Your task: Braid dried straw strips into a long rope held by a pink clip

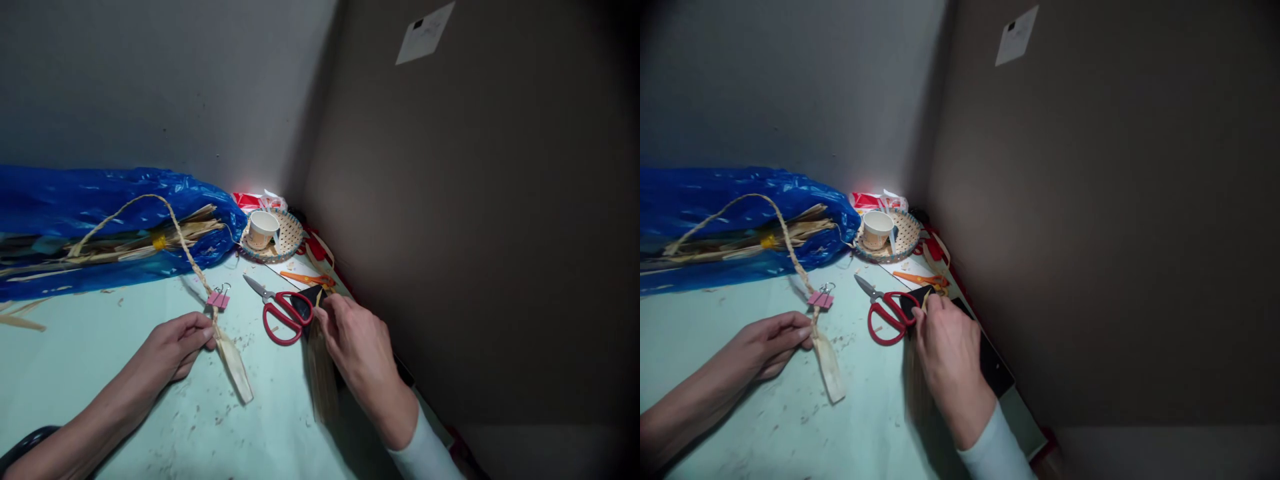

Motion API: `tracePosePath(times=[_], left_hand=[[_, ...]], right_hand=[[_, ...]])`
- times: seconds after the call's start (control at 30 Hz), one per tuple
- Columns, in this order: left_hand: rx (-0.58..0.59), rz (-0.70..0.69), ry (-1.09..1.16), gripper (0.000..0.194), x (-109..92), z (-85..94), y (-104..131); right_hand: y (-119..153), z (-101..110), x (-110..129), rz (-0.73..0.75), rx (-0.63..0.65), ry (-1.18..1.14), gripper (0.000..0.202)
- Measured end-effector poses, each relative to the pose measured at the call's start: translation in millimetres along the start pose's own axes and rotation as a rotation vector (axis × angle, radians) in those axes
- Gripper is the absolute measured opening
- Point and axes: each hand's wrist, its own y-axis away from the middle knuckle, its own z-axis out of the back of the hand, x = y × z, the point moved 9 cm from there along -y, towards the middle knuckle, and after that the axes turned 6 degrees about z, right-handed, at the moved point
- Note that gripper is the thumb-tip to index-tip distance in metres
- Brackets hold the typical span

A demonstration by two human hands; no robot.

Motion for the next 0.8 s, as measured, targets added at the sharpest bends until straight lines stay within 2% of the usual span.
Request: tracePosePath(times=[0.07, 0.17, 0.23, 0.3, 0.43, 0.57, 0.8], left_hand=[[-0.002, 0.009, 0.024, 0.040, -1.9, -1.6, 2.2], [-0.026, 0.007, 0.052, 0.040, -6.1, -2.0, 6.5], [-0.043, 0.002, 0.071, 0.040, -8.5, -1.6, 8.9], [-0.056, 0.001, 0.085, 0.038, -10.2, -1.3, 10.7], [-0.072, 0.016, 0.091, 0.037, -11.5, -0.9, 12.6], [-0.088, 0.033, 0.092, 0.038, -11.0, 0.9, 12.6], [-0.095, 0.039, 0.109, 0.040, -9.4, 0.9, 13.1]], right_hand=[[6.6, -10.0, -12.6, -0.021, 0.046, 0.070, 0.018], [12.4, -25.2, -11.1, 0.034, 0.044, 0.094, 0.004], [13.1, -30.2, -9.8, 0.042, 0.033, 0.092, 0.007], [11.8, -30.0, -10.0, 0.033, 0.020, 0.098, 0.004], [9.1, -28.6, -3.7, 0.041, 0.000, 0.121, 0.020], [9.1, -36.1, 12.5, 0.105, -0.019, 0.104, 0.008], [18.3, -37.1, 20.6, 0.141, -0.031, 0.115, 0.014]])
